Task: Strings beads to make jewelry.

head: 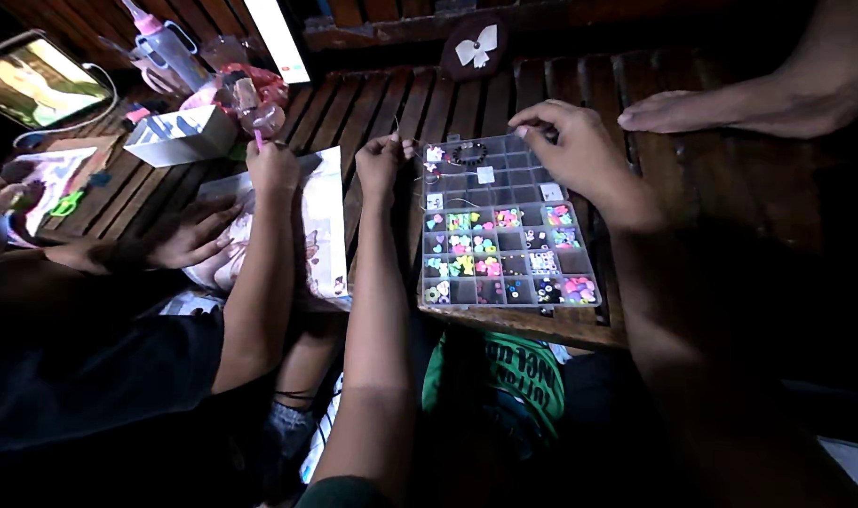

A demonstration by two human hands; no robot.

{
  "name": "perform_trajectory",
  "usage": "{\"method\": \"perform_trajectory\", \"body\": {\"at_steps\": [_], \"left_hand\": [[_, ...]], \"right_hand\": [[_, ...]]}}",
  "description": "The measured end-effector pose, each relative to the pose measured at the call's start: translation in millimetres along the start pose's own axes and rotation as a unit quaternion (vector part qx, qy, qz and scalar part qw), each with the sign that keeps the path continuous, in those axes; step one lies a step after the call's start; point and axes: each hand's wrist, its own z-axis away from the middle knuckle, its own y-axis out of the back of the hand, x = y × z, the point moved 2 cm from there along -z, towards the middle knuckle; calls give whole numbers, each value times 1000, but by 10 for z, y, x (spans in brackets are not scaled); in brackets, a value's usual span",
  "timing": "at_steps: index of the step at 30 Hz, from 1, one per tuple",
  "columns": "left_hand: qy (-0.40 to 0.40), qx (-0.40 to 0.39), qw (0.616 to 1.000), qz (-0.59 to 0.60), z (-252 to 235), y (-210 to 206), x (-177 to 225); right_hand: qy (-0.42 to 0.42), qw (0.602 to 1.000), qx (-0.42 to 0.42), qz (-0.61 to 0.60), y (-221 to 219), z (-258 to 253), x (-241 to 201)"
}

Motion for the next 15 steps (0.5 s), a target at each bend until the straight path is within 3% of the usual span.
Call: {"method": "perform_trajectory", "body": {"at_steps": [4, 8, 12, 15], "left_hand": [[-11, -8, 998, -60, -42, 25, -25], [-49, -11, 995, -92, -35, -11, 7], [-73, -8, 990, -120, -32, -48, 55], [-88, -11, 988, -126, -22, -97, 94]], "right_hand": [[-13, 1000, -25, -3, 125, 42, -184], [8, 997, -69, -22, 235, 420, -466], [68, 988, -133, 32, 212, 836, -508], [82, 984, -121, 99, 142, 1017, -512]]}}
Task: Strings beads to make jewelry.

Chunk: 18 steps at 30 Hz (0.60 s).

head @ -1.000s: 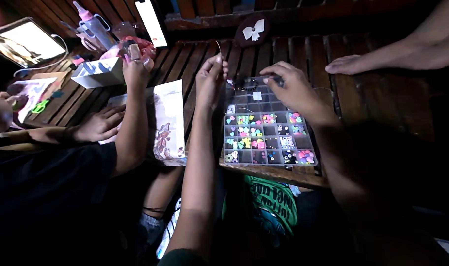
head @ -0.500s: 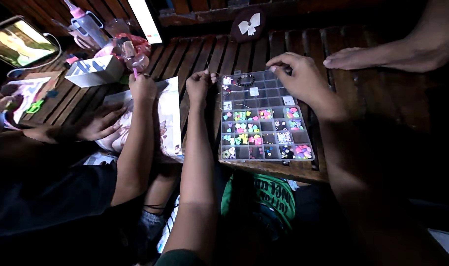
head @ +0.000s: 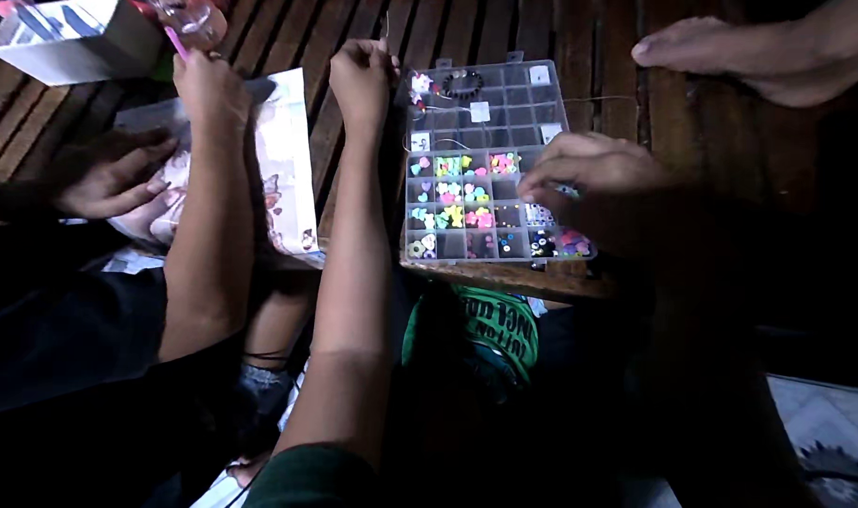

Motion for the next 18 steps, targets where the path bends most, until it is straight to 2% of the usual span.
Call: {"method": "perform_trajectory", "body": {"at_steps": [5, 16, 18], "left_hand": [[-2, -12, 1000, 14, 21, -46, 22], [-6, -24, 1000, -9, 60, -87, 82], [-7, -31, 999, 15, 74, -88, 96]], "right_hand": [[24, 996, 6, 91, -101, 112, -84], [63, 987, -66, 131, -187, -59, -130], [62, 985, -79, 140, -193, -77, -147]]}}
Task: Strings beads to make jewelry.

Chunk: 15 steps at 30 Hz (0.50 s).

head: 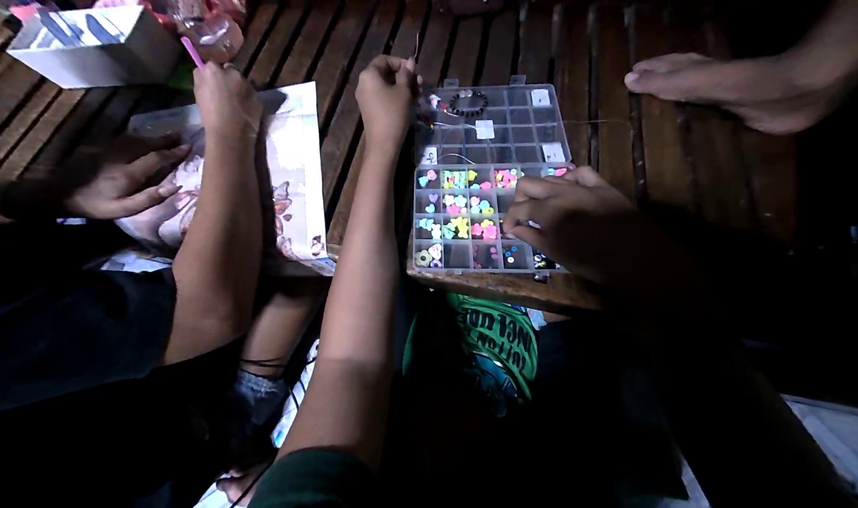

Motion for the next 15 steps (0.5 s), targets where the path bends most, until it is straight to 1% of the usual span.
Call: {"method": "perform_trajectory", "body": {"at_steps": [3, 5, 7, 9, 11, 12, 13, 15], "left_hand": [[14, -20, 996, 91, 8, -17, 21], [25, -27, 992, 118, 23, -27, 39], [25, -33, 990, 133, 23, -37, 39], [24, -42, 988, 148, 18, -47, 36], [31, -56, 985, 161, 25, -57, 36], [38, -63, 983, 169, 28, -61, 42], [45, -74, 980, 177, 33, -65, 51], [50, -99, 975, 192, 46, -85, 68]], "right_hand": [[5, 1000, -9, 12, -35, -13, 11], [10, 1000, -14, 6, -34, -26, 47], [7, 999, -33, -33, 35, -78, 129], [-4, 993, -48, -107, 162, -188, 222], [-13, 977, -20, -211, 301, -304, 298], [-18, 964, 10, -266, 358, -368, 350], [-12, 944, 49, -326, 398, -448, 410], [-2, 892, 140, -430, 446, -651, 561]]}}
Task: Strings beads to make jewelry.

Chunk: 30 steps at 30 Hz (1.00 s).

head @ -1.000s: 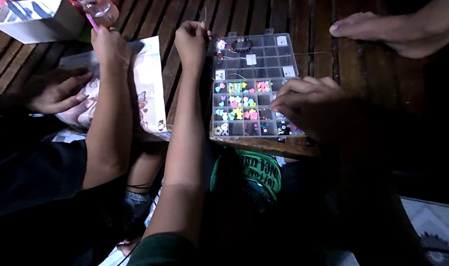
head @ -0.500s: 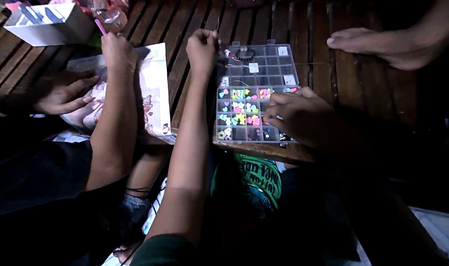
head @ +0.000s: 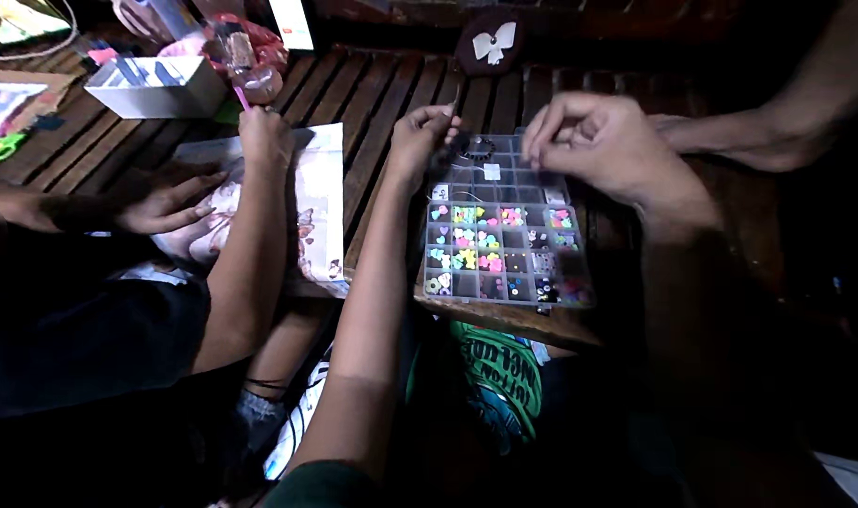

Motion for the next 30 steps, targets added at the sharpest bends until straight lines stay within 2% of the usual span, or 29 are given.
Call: {"method": "perform_trajectory", "body": {"at_steps": [2, 4, 5, 8, 12, 20, 30], "left_hand": [[-6, -21, 1000, 14, 3, -30, -12], [-12, -44, 999, 22, 18, -65, -6], [-12, -58, 998, 19, 24, -86, 6], [-1, -110, 994, -4, 104, -178, 25], [-12, -160, 987, -19, 139, -267, 40], [-9, -175, 984, -19, 129, -305, 8], [-25, -156, 987, -18, 125, -310, 12]], "right_hand": [[15, 991, 107, -80, 42, -191, 167], [3, 975, 214, -68, -8, -284, 348], [-6, 971, 237, -37, -49, -291, 429], [-46, 972, 230, 24, -164, -189, 579], [-73, 970, 232, -21, -166, -158, 559], [-107, 950, 261, -134, -137, -170, 611], [-132, 949, 242, -152, -201, -170, 592]]}}
